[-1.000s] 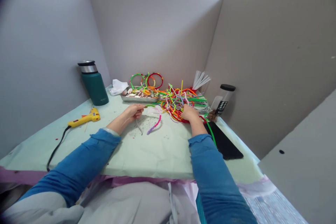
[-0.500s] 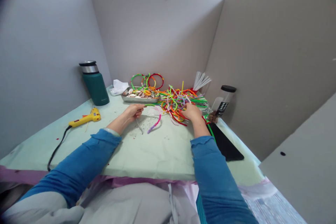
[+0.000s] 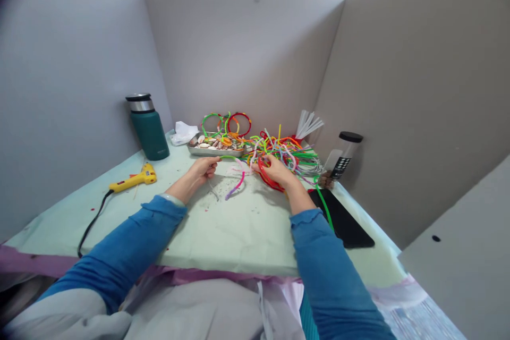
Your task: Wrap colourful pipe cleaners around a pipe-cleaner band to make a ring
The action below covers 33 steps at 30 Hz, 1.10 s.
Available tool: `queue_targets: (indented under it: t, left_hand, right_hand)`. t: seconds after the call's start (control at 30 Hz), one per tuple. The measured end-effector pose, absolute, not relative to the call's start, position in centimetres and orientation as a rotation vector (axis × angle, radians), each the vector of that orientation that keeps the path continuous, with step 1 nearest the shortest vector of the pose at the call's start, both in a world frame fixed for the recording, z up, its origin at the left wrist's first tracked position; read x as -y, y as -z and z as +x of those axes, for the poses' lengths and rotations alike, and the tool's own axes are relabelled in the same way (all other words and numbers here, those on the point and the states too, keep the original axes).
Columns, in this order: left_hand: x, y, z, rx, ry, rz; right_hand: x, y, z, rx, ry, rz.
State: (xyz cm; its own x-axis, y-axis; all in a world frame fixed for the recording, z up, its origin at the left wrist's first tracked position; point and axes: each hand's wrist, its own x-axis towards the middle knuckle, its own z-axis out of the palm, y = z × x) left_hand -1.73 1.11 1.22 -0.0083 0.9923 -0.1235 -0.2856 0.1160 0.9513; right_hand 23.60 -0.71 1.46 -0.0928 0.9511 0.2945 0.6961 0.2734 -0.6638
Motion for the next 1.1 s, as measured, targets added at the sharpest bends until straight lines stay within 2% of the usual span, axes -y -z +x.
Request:
queue_targets:
  t: [0.23,0.43,0.77,1.1]
  left_hand:
    - [-1.4,-1.5,-2.2,-0.974,-1.372,0.789]
    - [-1.1,-1.9,-2.1,-0.922,-1.382,0.735]
    - [-1.1,-2.0,-2.3,-0.820,-1.333,0.670]
    - [-1.1,-2.1,-2.1,-0.747,-1.315,0.634]
  right_hand:
    - [0.6,-1.2,23.3,1.842,-0.052,-1.699]
    - [0.0,-1.0,24.0,1.710,-0.307,-1.494]
    - [1.1,0.3,20.4,2.107,0.088,-1.150]
    - [3.7,-0.9,18.4,2.279,0.376,-1.504]
